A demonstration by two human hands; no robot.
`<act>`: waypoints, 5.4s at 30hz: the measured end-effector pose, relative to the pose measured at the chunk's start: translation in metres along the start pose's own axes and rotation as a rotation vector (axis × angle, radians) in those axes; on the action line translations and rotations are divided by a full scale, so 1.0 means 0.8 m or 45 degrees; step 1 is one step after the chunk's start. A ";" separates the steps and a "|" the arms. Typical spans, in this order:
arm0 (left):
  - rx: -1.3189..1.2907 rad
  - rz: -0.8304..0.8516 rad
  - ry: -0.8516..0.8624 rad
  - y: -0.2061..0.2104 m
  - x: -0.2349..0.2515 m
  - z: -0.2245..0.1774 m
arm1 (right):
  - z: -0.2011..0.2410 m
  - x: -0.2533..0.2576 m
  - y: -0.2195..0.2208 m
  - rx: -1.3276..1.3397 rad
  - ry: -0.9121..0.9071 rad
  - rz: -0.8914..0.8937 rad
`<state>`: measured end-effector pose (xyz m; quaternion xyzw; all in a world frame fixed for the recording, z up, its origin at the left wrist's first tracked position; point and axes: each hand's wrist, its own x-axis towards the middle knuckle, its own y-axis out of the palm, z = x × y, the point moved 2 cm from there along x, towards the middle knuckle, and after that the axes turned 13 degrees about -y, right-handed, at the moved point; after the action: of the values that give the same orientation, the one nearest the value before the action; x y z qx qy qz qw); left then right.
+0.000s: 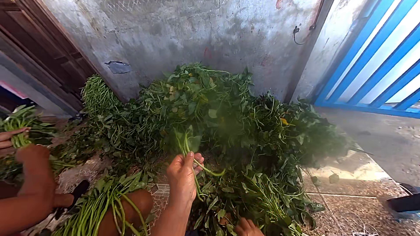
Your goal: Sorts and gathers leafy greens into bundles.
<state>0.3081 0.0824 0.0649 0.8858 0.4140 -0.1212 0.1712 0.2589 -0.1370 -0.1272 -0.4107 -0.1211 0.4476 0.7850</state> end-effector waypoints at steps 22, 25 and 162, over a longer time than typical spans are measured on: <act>-0.007 0.001 0.016 -0.010 0.015 -0.004 | -0.158 0.217 0.017 1.024 0.561 -0.262; 0.013 0.024 0.015 -0.007 0.013 -0.003 | -0.129 0.179 -0.033 1.368 0.506 -0.339; -0.309 -0.119 0.003 -0.017 -0.003 -0.011 | 0.023 -0.017 -0.054 -0.347 -0.329 -0.908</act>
<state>0.2966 0.0921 0.0713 0.8384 0.4667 -0.0771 0.2707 0.2670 -0.1497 -0.0805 -0.3834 -0.4119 0.1749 0.8079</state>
